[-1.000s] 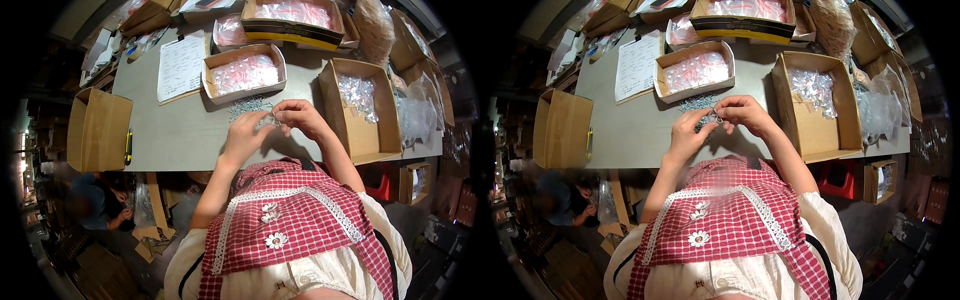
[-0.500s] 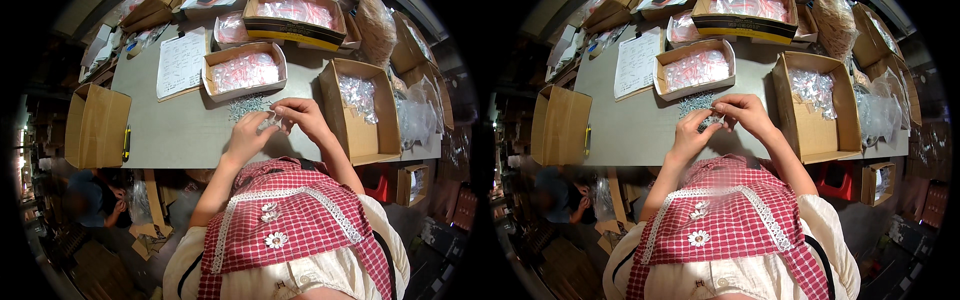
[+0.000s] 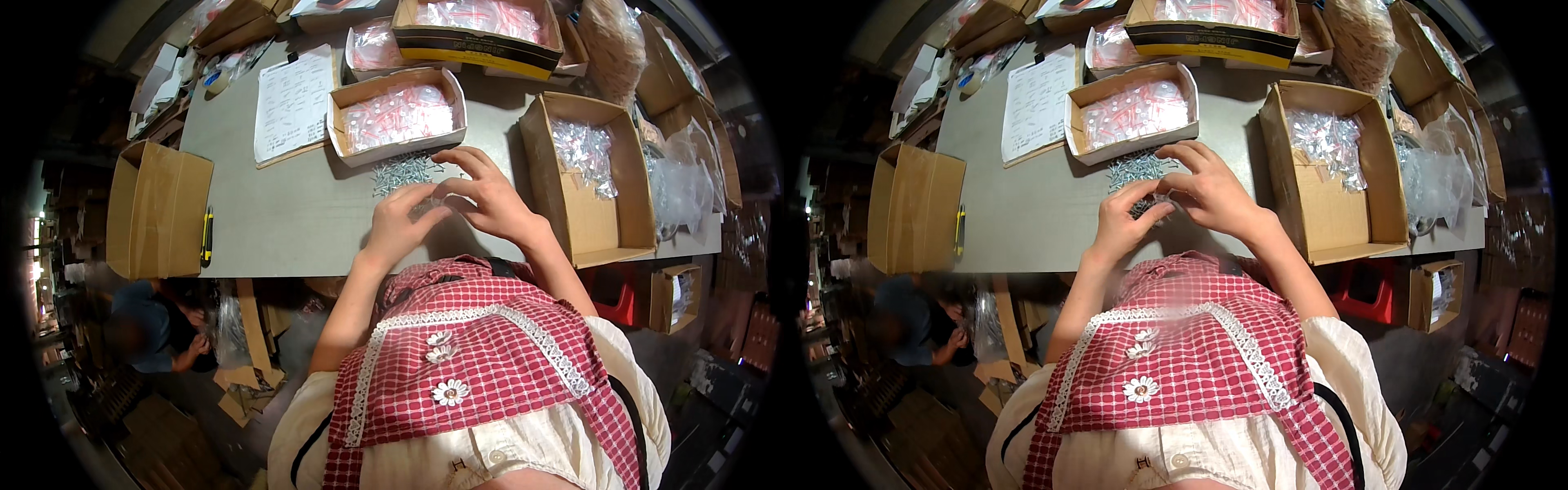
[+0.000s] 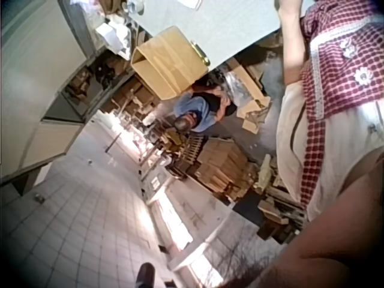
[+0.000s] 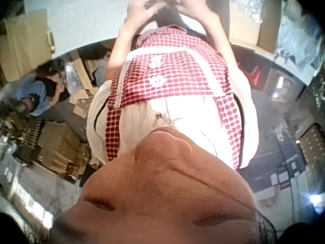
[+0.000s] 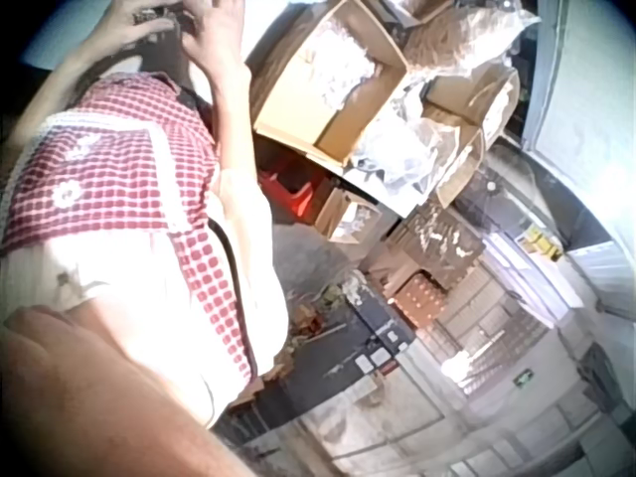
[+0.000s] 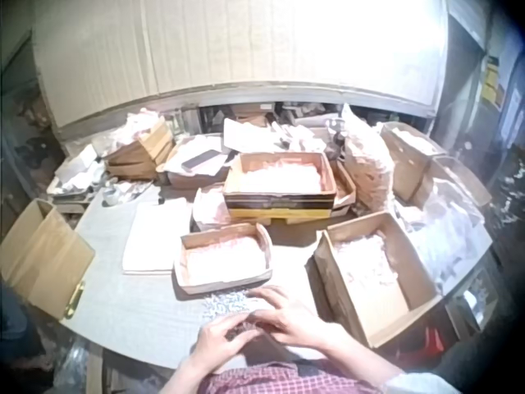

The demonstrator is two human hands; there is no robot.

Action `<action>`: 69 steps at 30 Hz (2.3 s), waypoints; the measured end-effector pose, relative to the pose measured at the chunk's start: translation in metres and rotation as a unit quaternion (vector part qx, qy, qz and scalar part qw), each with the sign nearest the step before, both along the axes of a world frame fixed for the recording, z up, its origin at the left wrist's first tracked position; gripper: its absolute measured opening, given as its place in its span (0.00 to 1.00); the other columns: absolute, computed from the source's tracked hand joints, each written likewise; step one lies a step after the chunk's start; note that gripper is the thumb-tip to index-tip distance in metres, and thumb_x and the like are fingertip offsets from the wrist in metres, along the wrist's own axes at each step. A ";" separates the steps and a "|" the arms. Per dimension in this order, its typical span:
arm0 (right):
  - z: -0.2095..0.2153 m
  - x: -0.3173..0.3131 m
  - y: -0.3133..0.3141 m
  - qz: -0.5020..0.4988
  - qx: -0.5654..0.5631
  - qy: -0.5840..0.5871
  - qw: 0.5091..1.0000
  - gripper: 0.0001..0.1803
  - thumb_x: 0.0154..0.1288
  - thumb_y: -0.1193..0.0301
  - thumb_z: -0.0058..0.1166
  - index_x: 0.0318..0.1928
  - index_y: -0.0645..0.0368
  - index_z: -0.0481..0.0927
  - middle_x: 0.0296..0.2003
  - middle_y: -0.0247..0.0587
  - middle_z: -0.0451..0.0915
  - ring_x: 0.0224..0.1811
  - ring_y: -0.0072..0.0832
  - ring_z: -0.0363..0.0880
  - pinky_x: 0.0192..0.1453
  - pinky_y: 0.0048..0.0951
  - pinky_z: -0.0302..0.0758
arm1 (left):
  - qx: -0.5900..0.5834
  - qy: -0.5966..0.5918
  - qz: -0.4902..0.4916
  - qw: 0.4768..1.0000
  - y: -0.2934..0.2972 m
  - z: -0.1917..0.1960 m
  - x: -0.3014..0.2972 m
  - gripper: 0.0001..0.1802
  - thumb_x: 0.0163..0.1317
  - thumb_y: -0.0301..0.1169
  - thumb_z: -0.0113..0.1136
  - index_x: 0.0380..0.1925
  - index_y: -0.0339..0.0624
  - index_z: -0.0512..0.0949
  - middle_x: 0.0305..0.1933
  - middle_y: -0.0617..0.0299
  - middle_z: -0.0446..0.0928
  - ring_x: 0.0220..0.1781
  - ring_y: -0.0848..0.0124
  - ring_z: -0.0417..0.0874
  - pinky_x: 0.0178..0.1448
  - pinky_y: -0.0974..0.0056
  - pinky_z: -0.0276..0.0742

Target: The person picks up small metal pieces from a pile on the table, places them into small plastic bags, and seals the bags.

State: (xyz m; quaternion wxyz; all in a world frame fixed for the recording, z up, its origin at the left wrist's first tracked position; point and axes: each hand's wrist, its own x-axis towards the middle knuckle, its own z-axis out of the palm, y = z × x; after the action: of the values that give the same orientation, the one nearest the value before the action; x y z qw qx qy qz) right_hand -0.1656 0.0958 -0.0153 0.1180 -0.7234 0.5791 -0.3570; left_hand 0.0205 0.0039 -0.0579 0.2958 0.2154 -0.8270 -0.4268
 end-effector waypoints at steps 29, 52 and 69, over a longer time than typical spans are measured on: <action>0.006 -0.012 0.011 -0.009 0.312 -0.530 0.788 0.13 0.73 0.64 0.56 0.39 0.63 0.77 0.27 0.33 0.78 0.27 0.21 0.80 0.29 0.24 0.78 | 0.360 -0.003 -0.067 0.931 -0.016 0.040 -0.032 0.05 0.60 0.26 0.58 0.28 0.37 0.81 0.25 0.63 0.81 0.26 0.79 0.78 0.32 0.74 0.71; 0.035 -0.056 0.054 -0.197 -0.150 -0.694 0.676 0.07 0.72 0.68 0.54 0.41 0.58 0.76 0.33 0.34 0.76 0.29 0.19 0.72 0.32 0.22 0.70 | -0.088 -0.425 0.122 0.893 -0.145 -0.010 -0.081 0.20 0.54 0.42 0.70 0.36 0.36 0.85 0.37 0.48 0.86 0.43 0.51 0.86 0.49 0.49 0.80; 0.008 -0.007 0.004 -0.135 0.129 -0.454 0.871 0.22 0.72 0.61 0.58 0.59 0.61 0.73 0.48 0.38 0.79 0.38 0.20 0.79 0.41 0.23 0.77 | 0.411 0.177 0.015 0.894 -0.072 0.045 -0.061 0.18 0.73 0.36 0.56 0.51 0.30 0.82 0.57 0.53 0.82 0.59 0.68 0.79 0.65 0.64 0.71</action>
State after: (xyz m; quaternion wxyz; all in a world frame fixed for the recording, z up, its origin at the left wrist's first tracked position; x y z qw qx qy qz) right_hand -0.1727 0.0997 -0.0074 0.4112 -0.3742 0.5950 -0.5805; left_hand -0.0403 -0.0683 -0.0125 0.3293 0.2513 -0.5081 -0.7552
